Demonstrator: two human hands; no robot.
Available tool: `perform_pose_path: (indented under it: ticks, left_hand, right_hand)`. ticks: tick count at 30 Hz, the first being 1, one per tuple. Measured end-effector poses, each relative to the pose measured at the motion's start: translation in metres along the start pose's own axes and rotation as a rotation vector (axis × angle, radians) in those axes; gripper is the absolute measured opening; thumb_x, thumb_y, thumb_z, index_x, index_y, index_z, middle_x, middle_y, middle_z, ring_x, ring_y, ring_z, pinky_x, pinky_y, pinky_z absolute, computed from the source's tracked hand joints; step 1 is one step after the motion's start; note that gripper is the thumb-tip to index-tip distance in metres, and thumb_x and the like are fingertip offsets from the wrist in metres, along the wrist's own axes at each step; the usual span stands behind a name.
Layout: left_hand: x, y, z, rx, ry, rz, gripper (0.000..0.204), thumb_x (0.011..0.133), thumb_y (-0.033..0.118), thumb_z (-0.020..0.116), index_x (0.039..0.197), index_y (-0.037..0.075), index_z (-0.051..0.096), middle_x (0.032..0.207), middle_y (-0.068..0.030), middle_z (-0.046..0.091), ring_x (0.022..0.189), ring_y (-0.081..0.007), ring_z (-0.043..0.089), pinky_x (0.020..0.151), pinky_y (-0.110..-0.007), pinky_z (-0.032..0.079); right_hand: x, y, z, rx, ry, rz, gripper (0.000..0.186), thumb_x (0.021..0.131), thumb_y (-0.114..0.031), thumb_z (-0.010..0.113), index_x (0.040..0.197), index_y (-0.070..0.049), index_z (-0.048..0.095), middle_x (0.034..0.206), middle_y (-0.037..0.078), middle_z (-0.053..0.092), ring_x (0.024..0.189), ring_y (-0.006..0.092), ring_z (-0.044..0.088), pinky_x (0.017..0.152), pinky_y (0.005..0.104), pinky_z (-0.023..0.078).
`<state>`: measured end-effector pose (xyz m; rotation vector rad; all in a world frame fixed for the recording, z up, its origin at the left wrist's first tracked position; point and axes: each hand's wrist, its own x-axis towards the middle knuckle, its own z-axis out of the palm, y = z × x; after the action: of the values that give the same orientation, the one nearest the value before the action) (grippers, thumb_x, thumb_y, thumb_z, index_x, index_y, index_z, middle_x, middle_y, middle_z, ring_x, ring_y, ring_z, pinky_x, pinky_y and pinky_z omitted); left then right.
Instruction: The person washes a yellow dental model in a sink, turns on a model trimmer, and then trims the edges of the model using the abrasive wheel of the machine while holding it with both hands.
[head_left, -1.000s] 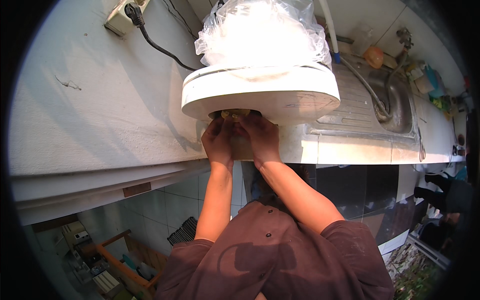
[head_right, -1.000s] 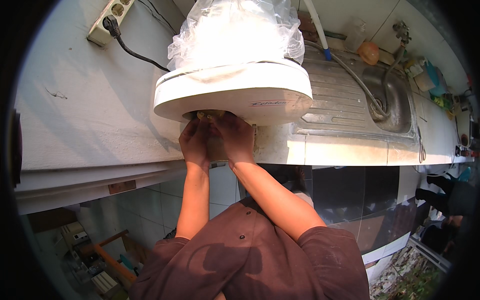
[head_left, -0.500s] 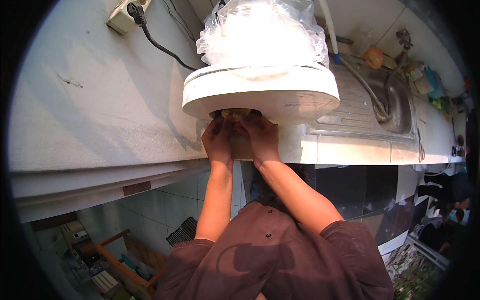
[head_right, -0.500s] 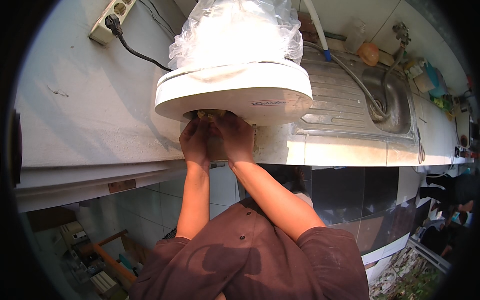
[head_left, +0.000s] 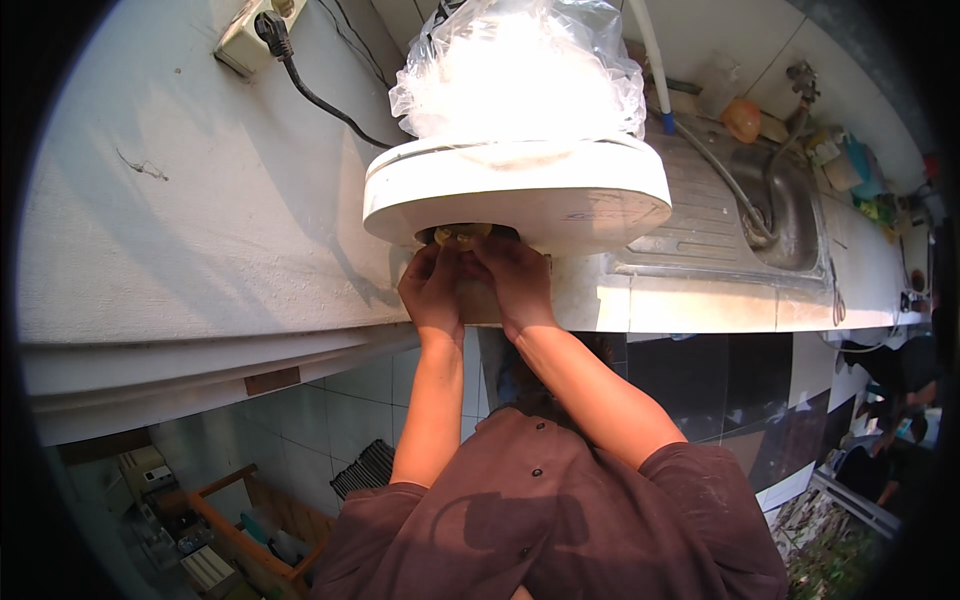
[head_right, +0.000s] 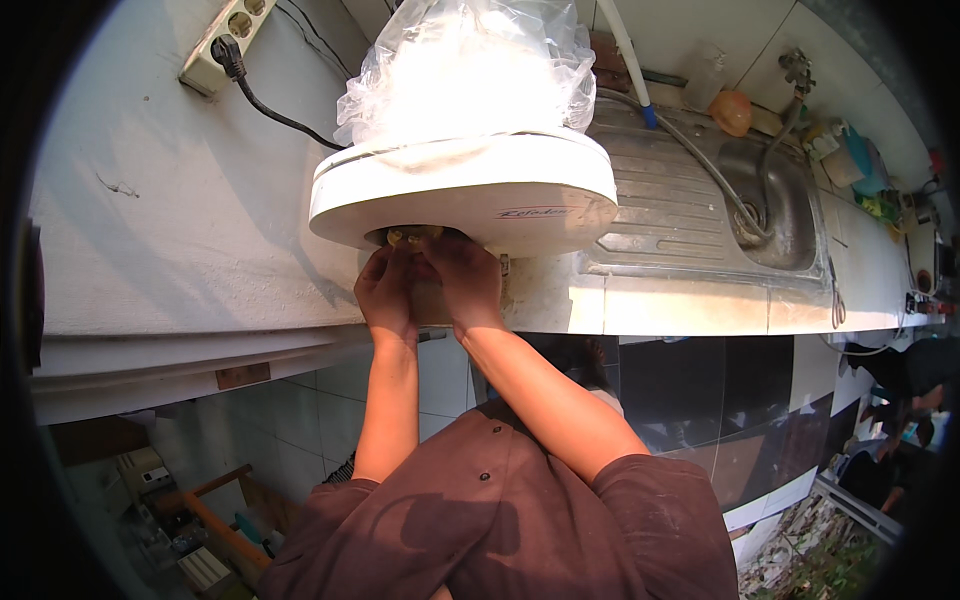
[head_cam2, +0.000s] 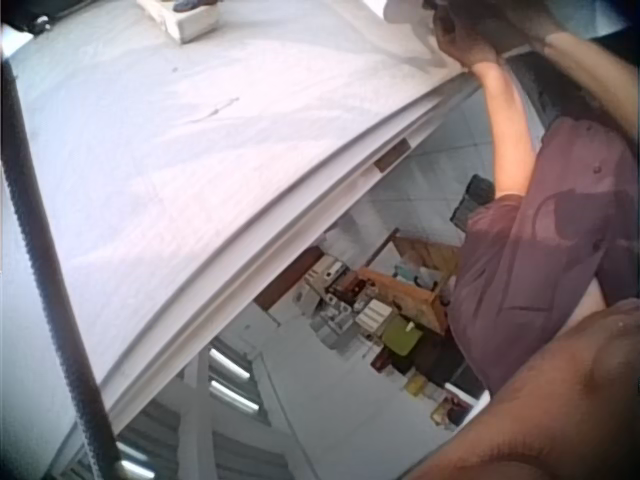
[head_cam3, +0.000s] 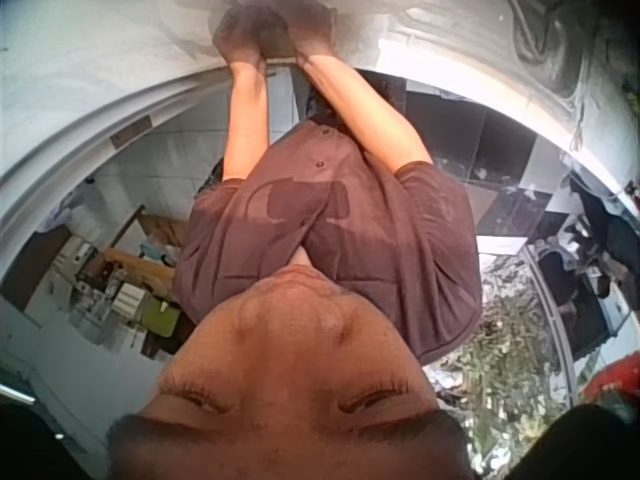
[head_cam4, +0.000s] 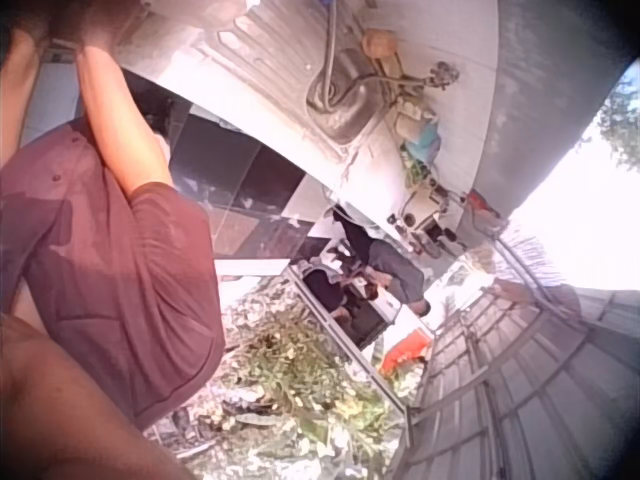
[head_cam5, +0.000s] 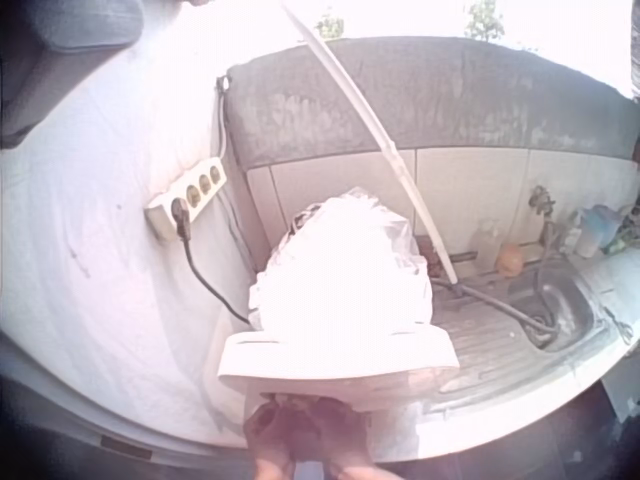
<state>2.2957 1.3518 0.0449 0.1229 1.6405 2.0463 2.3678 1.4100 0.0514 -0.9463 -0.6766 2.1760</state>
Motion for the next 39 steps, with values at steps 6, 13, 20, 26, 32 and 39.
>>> perform_pose_path:
  ticks: [6,13,20,26,32,39]
  left_hand:
    - [0.002,-0.002,-0.003,-0.01,-0.012,-0.028,0.016,0.086,0.013,0.069,0.093,-0.001,0.066,0.081,-0.0047,0.067,0.069,-0.0099,0.061,0.068,-0.023,0.047]
    - [0.004,-0.004,-0.005,-0.02,-0.023,-0.021,0.016,0.085,0.012,0.07,0.094,-0.001,0.066,0.082,-0.0048,0.067,0.071,-0.0099,0.061,0.069,-0.023,0.047]
    - [0.003,-0.004,-0.005,-0.012,-0.008,-0.019,0.016,0.086,0.012,0.069,0.094,-0.001,0.066,0.082,-0.0045,0.067,0.071,-0.0099,0.061,0.069,-0.023,0.047]
    - [-0.006,-0.002,-0.002,0.03,0.05,0.015,0.018,0.087,0.007,0.066,0.101,-0.003,0.064,0.093,-0.0063,0.067,0.082,-0.0106,0.061,0.077,-0.024,0.048]
    - [-0.026,-0.007,-0.013,0.078,-0.068,0.231,0.023,0.089,0.001,0.06,0.11,-0.007,0.058,0.1,-0.01,0.065,0.087,-0.0141,0.062,0.082,-0.027,0.05]
    - [-0.015,0.001,-0.011,0.137,-0.075,0.1,0.023,0.091,0.007,0.06,0.109,-0.007,0.06,0.095,-0.011,0.066,0.081,-0.0138,0.064,0.075,-0.026,0.051]
  right_hand:
    - [0.0,0.0,0.0,-0.001,-0.003,-0.011,0.014,0.087,-0.008,0.065,0.094,0.005,0.063,0.086,0.008,0.065,0.077,0.0144,0.065,0.07,0.0265,0.055]
    - [0.002,0.001,-0.003,-0.006,-0.031,0.004,0.02,0.087,-0.006,0.065,0.102,0.007,0.06,0.095,0.012,0.064,0.084,0.0204,0.066,0.078,0.0307,0.056]
    - [0.001,-0.001,-0.001,-0.012,-0.033,0.017,0.019,0.088,-0.006,0.065,0.102,0.006,0.061,0.094,0.012,0.065,0.084,0.0196,0.066,0.078,0.0306,0.056]
    - [0.002,-0.001,-0.007,-0.097,-0.061,0.017,0.022,0.089,-0.008,0.063,0.105,0.006,0.061,0.094,0.01,0.066,0.084,0.016,0.065,0.079,0.0288,0.053]
    - [-0.009,-0.007,-0.013,-0.227,-0.138,-0.004,0.028,0.088,-0.009,0.063,0.113,0.005,0.061,0.095,0.009,0.068,0.084,0.0133,0.064,0.078,0.0268,0.051]
    - [-0.004,-0.004,-0.014,-0.181,-0.133,-0.028,0.027,0.087,-0.01,0.066,0.108,0.006,0.061,0.095,0.01,0.068,0.082,0.0134,0.065,0.076,0.0264,0.052]
